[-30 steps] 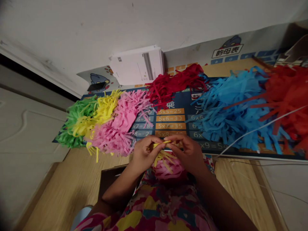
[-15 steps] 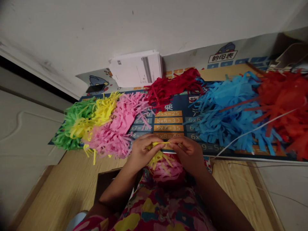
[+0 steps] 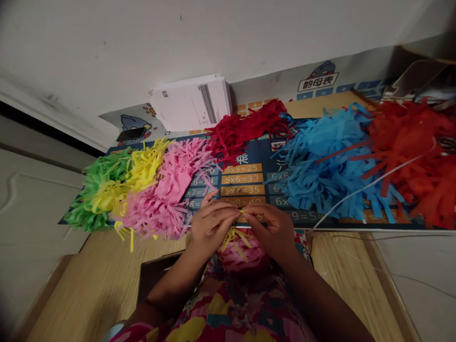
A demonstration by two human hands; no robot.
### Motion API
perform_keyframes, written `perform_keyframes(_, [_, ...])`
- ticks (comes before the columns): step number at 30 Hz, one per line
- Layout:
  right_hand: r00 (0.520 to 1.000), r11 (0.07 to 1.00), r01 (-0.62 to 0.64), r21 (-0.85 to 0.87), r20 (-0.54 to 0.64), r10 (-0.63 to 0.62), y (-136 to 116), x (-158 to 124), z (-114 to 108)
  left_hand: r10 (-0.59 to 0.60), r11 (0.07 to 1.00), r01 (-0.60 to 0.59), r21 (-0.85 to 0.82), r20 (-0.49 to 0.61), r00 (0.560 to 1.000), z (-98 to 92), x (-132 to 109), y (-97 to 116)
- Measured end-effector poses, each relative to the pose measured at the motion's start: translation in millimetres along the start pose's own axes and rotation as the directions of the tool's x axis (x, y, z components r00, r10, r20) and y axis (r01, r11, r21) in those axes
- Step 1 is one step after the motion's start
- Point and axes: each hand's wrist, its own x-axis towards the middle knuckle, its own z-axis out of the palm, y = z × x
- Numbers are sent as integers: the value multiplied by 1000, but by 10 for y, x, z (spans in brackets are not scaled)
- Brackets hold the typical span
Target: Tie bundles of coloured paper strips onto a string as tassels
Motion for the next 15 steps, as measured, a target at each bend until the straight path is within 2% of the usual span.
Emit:
perform_keyframes(5, [995, 995, 95, -5, 16, -95, -49, -7, 34, -20, 998, 25, -58, 84, 996, 96, 40, -25])
perform_keyframes(7, [982, 984, 173, -46, 84, -169, -46, 33, -59, -25, 998, 31, -62, 103, 994, 122, 51, -32])
perform_keyframes(8, [976, 975, 202, -88, 106, -192, -18, 83, -172, -35, 997, 42, -61, 109, 993, 125, 58, -43])
perform_keyframes(9, [978, 965, 203, -165, 86, -191, 28, 157, -343, -37, 997, 44, -67, 104, 994, 119, 66, -59])
perform_keyframes(10, [985, 949, 169, -268, 16, -171, 88, 252, -576, -53, 996, 62, -71, 120, 991, 106, 78, -80])
perform_keyframes(11, [982, 920, 102, -377, -109, -154, 156, 367, -862, -46, 994, 58, -89, 132, 990, 90, 92, -102])
perform_keyframes(12, [944, 865, -59, -498, -311, -114, 229, 497, -1188, -36, 992, 52, -113, 139, 990, 76, 108, -122])
perform_keyframes(13, [878, 821, -182, -542, -465, -112, 305, 635, -1530, -22, 989, 43, -141, 150, 988, 67, 125, -137])
perform_keyframes(15, [778, 758, -335, -560, -619, -113, 463, 914, -2164, 14, 978, 20, -207, 159, 987, 77, 156, -141])
